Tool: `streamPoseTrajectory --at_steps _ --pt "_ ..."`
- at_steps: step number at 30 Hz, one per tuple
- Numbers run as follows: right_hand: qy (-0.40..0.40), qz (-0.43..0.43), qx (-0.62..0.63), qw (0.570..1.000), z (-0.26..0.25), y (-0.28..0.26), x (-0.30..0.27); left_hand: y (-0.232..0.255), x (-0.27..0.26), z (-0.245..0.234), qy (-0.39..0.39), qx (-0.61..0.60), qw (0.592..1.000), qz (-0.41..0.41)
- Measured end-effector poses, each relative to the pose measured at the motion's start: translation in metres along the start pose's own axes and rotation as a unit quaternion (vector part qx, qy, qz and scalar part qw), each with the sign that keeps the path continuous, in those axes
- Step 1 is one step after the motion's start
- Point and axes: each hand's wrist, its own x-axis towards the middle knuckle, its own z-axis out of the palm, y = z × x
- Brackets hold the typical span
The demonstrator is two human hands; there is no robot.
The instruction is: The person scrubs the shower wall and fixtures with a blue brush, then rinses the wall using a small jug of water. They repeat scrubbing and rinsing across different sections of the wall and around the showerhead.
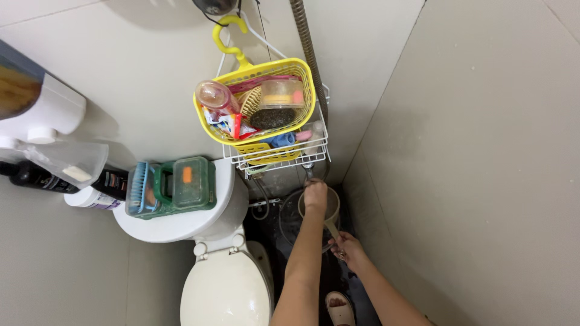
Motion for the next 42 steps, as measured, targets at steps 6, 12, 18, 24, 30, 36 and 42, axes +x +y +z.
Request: streamPoseTrajectory --at_steps 6,12,18,24,30,36,42 --pt "-0.004 -0.017 0.008 1.0 -0.003 0.006 0.0 0.001 0.0 0.001 -0.016 -0.085 0.995 -0.042" --pt "-0.017 -0.028 0.033 0.999 -0.004 0.014 -0.002 -0.001 -0.004 0.0 -0.039 -0.083 0.995 -0.041" --pt "-0.029 -0.046 0.041 0.998 -0.003 0.017 0.002 -0.006 -0.008 0.002 -0.026 -0.123 0.99 -0.064" --pt "-0.033 -0.057 0.039 0.997 -0.001 0.023 0.005 -0.01 -0.011 0.001 -0.008 -0.147 0.988 -0.049" --pt "-0.007 -0.034 0.052 0.998 -0.004 0.032 0.006 -0.008 -0.008 0.005 -0.034 -0.119 0.991 -0.046" --pt "0.003 -0.042 0.058 0.997 -0.006 0.039 0.007 -0.006 -0.009 0.005 -0.01 -0.139 0.988 -0.066" --pt "-0.002 -0.055 0.066 0.996 -0.006 0.041 0.009 -0.011 -0.013 -0.007 -0.056 -0.171 0.982 -0.057"
